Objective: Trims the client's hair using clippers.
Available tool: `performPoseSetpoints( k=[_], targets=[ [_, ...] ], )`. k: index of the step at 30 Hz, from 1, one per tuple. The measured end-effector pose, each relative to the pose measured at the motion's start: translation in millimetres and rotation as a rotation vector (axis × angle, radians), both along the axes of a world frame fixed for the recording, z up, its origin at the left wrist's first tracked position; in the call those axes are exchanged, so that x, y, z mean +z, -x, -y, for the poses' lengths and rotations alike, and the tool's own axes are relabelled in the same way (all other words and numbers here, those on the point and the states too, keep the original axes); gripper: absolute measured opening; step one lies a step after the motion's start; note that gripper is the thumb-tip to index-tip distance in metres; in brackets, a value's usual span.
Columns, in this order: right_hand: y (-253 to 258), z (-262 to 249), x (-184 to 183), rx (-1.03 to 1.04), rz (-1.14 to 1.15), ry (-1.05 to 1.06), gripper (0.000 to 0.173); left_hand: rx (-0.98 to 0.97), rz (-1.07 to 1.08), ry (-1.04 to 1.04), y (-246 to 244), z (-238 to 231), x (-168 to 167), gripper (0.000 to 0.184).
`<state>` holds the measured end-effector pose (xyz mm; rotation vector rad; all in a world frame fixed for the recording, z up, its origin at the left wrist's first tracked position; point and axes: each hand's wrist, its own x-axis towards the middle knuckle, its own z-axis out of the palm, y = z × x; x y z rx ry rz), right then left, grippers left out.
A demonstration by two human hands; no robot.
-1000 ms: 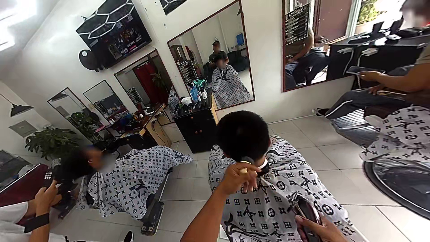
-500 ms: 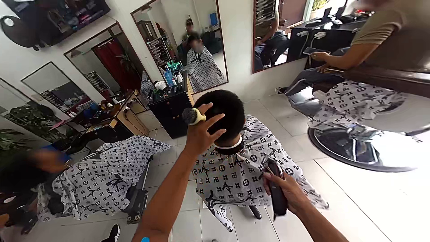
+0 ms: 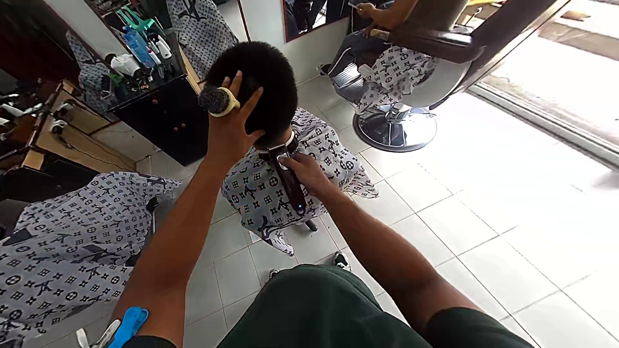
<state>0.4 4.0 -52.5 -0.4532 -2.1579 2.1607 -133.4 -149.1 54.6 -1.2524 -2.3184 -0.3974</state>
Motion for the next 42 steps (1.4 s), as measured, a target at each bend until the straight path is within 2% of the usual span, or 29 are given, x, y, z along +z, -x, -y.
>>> performPoseSetpoints(
  k=[4,8,11,13,16,18,20,22,23,24,26,27,28,30,31,33,35,37,40,41,42],
  targets=[
    [14.0,2.8,5.0,-0.011,0.067,-0.121,0.049,-0.012,-0.005,-0.003,0.9,0.8,2.0,0.079],
    [15.7,4.9,7.1,-0.022,0.047,-0.170,0.049,0.010,0.016,0.005,-0.6,-0.3,5.2,0.083],
    [3.4,-3.7,-2.5,-0.014,0.027,-0.258,0.052,0.013,0.022,-0.071,-12.0,-10.1,-5.8,0.086],
    [18.1,2.5,1.4,0.001,0.009,-0.257,0.049,0.031,-0.044,-0.081,-4.0,-3.3,1.5,0.086],
    [9.9,2.9,10.2,0.014,-0.024,-0.251,0.042,0.018,-0.022,-0.060,-3.3,-2.9,4.5,0.081],
    [-7.1,-4.4,11.2,0.026,-0.041,-0.198,0.032,0.029,0.033,-0.030,-6.7,-2.1,10.6,0.078],
    [-27.7,-12.7,-0.5,-0.011,-0.079,-0.064,0.024,0.003,0.027,-0.126,-14.9,3.5,6.9,0.069],
    [-48.1,-19.1,-21.6,-0.116,-0.156,0.176,0.025,-0.105,-0.103,-0.324,-30.1,6.7,-19.4,0.048],
    [-57.5,-22.5,-31.9,-0.160,-0.198,0.317,0.030,-0.178,-0.103,-0.357,-41.2,7.4,-33.5,0.036],
    [-65.7,-27.4,-42.3,-0.190,-0.220,0.430,0.038,-0.212,0.029,-0.284,-55.7,8.6,-41.4,0.028],
    [-79.4,-35.8,-54.0,-0.246,-0.169,0.498,0.052,-0.172,0.673,0.106,-76.9,8.4,-29.7,0.029],
    [-85.2,-38.8,-56.4,-0.250,-0.128,0.494,0.057,-0.195,0.945,0.200,-76.0,5.6,-25.2,0.029],
    [-90.4,-41.0,-56.5,-0.241,-0.103,0.489,0.063,-0.250,1.098,0.143,-73.0,4.7,-27.7,0.026],
    [-98.5,-42.8,-54.0,-0.203,-0.086,0.490,0.072,-0.305,1.148,-0.171,-67.3,1.7,-36.7,0.022],
    [-100.7,-42.2,-52.8,-0.193,-0.077,0.496,0.074,-0.236,1.158,-0.228,-63.4,-1.8,-36.6,0.023],
    [-102.8,-38.5,-52.0,-0.176,-0.057,0.496,0.074,-0.092,1.286,-0.037,-54.2,-4.2,-28.5,0.027],
    [-103.8,-37.2,-52.2,-0.156,-0.065,0.487,0.072,-0.144,1.320,0.060,-53.4,-3.9,-19.2,0.023],
    [-104.3,-36.9,-52.2,-0.159,-0.074,0.481,0.071,-0.192,1.243,-0.034,-54.4,-4.9,-13.3,0.021],
    [-104.2,-30.5,-52.7,-0.167,-0.061,0.492,0.072,-0.208,1.341,0.102,-45.4,4.3,-12.2,0.025],
    [-104.0,-30.0,-51.8,-0.168,-0.063,0.488,0.070,-0.291,1.384,0.032,-44.7,11.1,-14.2,0.023],
    [-103.5,-30.7,-51.5,-0.165,-0.083,0.479,0.066,-0.389,1.403,-0.132,-45.1,16.8,-16.9,0.020]
  ],
)
